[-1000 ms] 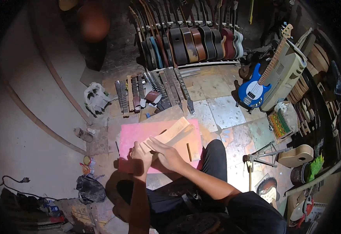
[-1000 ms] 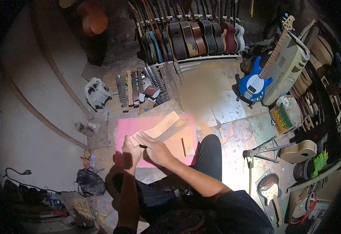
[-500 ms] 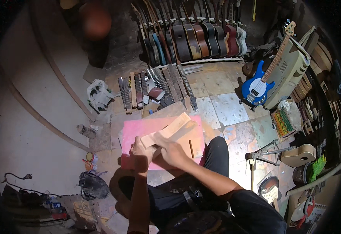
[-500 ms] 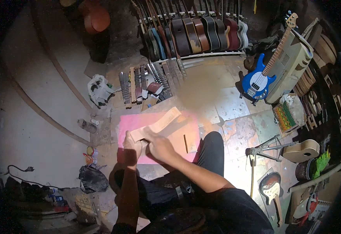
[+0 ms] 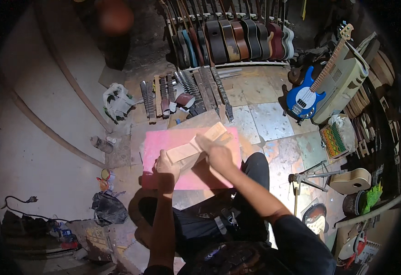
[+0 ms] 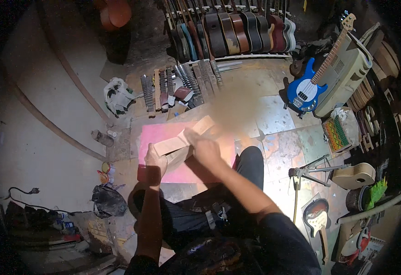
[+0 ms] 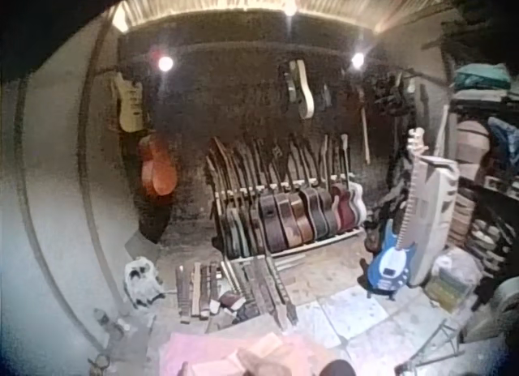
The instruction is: The person sands a wooden guitar neck using a small rectangular block of sandpaper, rubbing the surfaces and edges repeatedly before rotating the piece to sand the other side.
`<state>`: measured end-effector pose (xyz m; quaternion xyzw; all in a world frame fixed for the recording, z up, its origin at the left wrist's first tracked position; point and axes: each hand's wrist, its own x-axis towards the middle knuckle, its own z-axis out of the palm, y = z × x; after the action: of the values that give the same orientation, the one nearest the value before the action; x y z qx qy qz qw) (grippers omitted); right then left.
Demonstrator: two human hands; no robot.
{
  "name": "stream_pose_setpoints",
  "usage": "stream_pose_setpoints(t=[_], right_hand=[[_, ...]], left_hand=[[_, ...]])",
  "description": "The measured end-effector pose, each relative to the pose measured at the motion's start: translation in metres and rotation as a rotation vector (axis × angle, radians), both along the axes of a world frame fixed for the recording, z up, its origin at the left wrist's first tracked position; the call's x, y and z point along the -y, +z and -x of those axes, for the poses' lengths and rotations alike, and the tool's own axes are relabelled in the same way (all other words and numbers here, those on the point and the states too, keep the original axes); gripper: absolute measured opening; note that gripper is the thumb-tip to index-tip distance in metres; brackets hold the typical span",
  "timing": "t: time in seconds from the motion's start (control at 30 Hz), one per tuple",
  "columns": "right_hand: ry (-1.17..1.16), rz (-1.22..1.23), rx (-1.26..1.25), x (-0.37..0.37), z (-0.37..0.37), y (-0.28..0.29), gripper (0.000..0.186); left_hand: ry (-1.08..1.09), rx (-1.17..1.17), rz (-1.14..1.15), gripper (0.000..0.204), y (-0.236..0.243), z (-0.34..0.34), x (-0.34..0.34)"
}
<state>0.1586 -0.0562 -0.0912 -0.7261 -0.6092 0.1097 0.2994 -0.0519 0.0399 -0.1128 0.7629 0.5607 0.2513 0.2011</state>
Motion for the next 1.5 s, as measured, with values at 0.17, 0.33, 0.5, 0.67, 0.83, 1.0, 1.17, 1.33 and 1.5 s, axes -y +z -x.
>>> stream_pose_setpoints(t=[0.17, 0.33, 0.5, 0.67, 0.83, 1.0, 1.17, 1.33, 1.5], right_hand=[[-0.316, -0.161, 0.116, -0.031, -0.075, 0.007, 0.061], [-0.215, -0.158, -0.110, -0.036, -0.078, -0.005, 0.054], [-0.227, -0.079, -0.065, -0.034, -0.058, 0.016, 0.051], [-0.234, -0.008, -0.140, -0.028, -0.064, 0.010, 0.052], [-0.215, -0.084, -0.167, -0.026, -0.061, 0.007, 0.051], [-0.208, -0.138, -0.213, -0.029, -0.059, 0.002, 0.054], [-0.233, -0.113, -0.225, -0.034, -0.061, -0.002, 0.053], [-0.223, -0.149, -0.210, -0.030, -0.057, 0.000, 0.054], [-0.186, -0.146, -0.184, -0.026, -0.057, 0.003, 0.055]], left_hand=[[0.001, -0.032, 0.073, 0.039, 0.003, -0.004, -0.009], [-0.160, 0.118, -0.142, 0.060, 0.029, -0.001, 0.002], [-0.030, 0.275, -0.140, 0.055, 0.038, -0.016, 0.017], [-0.006, 0.277, -0.078, 0.036, 0.041, -0.018, 0.018], [-0.079, 0.197, -0.006, 0.034, 0.034, 0.000, 0.006], [-0.076, -0.087, -0.094, 0.037, -0.015, 0.021, -0.019], [0.155, -0.224, -0.232, 0.035, -0.041, 0.041, -0.043], [0.173, -0.094, -0.354, 0.048, -0.015, -0.023, 0.020], [-0.278, 0.508, -0.315, 0.069, 0.078, -0.061, 0.062]])
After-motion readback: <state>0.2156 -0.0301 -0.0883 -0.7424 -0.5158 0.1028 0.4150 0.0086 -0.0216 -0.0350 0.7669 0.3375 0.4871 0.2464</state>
